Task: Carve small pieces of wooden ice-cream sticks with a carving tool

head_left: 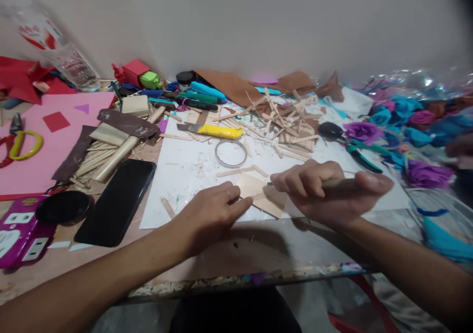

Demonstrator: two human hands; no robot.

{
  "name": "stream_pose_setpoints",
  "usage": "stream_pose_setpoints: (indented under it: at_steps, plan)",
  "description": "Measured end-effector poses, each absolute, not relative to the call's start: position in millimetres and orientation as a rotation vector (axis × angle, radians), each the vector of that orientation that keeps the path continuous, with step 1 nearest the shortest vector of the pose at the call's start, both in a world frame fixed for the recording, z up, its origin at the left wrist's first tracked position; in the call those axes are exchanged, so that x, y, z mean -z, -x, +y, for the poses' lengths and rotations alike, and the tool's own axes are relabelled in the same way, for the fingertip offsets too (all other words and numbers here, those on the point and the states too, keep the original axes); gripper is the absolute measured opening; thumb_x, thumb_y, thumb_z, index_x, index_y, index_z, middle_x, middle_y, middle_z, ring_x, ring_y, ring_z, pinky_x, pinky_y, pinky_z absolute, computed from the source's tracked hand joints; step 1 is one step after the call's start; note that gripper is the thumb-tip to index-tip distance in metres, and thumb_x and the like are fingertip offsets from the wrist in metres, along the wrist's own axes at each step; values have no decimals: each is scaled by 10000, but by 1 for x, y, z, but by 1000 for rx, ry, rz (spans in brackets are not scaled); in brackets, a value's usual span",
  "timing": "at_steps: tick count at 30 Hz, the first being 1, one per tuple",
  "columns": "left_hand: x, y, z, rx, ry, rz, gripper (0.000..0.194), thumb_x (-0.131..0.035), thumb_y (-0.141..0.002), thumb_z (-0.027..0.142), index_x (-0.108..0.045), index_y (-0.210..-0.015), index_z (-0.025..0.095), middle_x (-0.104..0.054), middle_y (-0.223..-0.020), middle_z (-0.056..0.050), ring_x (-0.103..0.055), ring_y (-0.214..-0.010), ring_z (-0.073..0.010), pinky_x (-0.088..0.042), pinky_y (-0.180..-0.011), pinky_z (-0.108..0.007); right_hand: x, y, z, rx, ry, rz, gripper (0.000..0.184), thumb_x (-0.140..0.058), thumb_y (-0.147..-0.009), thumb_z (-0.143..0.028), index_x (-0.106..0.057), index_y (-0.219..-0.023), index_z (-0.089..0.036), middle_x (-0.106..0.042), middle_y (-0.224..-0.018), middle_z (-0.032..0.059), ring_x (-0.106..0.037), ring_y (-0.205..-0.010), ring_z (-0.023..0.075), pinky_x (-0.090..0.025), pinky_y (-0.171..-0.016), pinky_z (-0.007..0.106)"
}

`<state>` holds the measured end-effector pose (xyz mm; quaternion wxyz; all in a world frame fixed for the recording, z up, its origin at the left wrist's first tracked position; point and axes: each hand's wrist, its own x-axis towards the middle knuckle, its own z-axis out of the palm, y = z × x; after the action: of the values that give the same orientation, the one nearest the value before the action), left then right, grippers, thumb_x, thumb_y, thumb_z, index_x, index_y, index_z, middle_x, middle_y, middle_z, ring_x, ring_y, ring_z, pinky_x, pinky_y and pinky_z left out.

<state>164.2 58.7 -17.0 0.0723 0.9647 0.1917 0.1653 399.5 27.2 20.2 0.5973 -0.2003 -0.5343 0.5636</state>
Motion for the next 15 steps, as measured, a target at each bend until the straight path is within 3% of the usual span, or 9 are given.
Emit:
stream_pose_setpoints:
  at_steps: [4, 11, 15]
  plan:
    - [22, -164, 61, -474, -2876, 571, 193, -477, -1048, 160, -662, -991, 166, -603, -881, -29, -527, -784, -164, -379, -670, -268, -8, -392, 27, -1317, 422, -1201, 600, -715, -765, -601, -314, -536, -219, -259, -475, -60, -213, -482, 102, -203, -560, 331]
    - [27, -165, 63, -466, -2882, 565, 251, -425, -1070, 148, -676, -1067, 160, -609, -926, -44, -536, -815, -173, -401, -702, -277, -4, -389, 32, -1470, 359, -1162, 578, -627, -817, -623, -315, -538, -224, -256, -457, -56, -228, -459, 111, -233, -544, 333]
    - [23, -165, 63, -523, -2847, 527, 220, -456, -1076, 223, -644, -982, 158, -566, -866, -27, -486, -738, -158, -356, -654, -277, 3, -381, 25, -1393, 338, -1120, 592, -673, -782, -616, -298, -547, -224, -258, -476, -58, -214, -475, 102, -224, -552, 329]
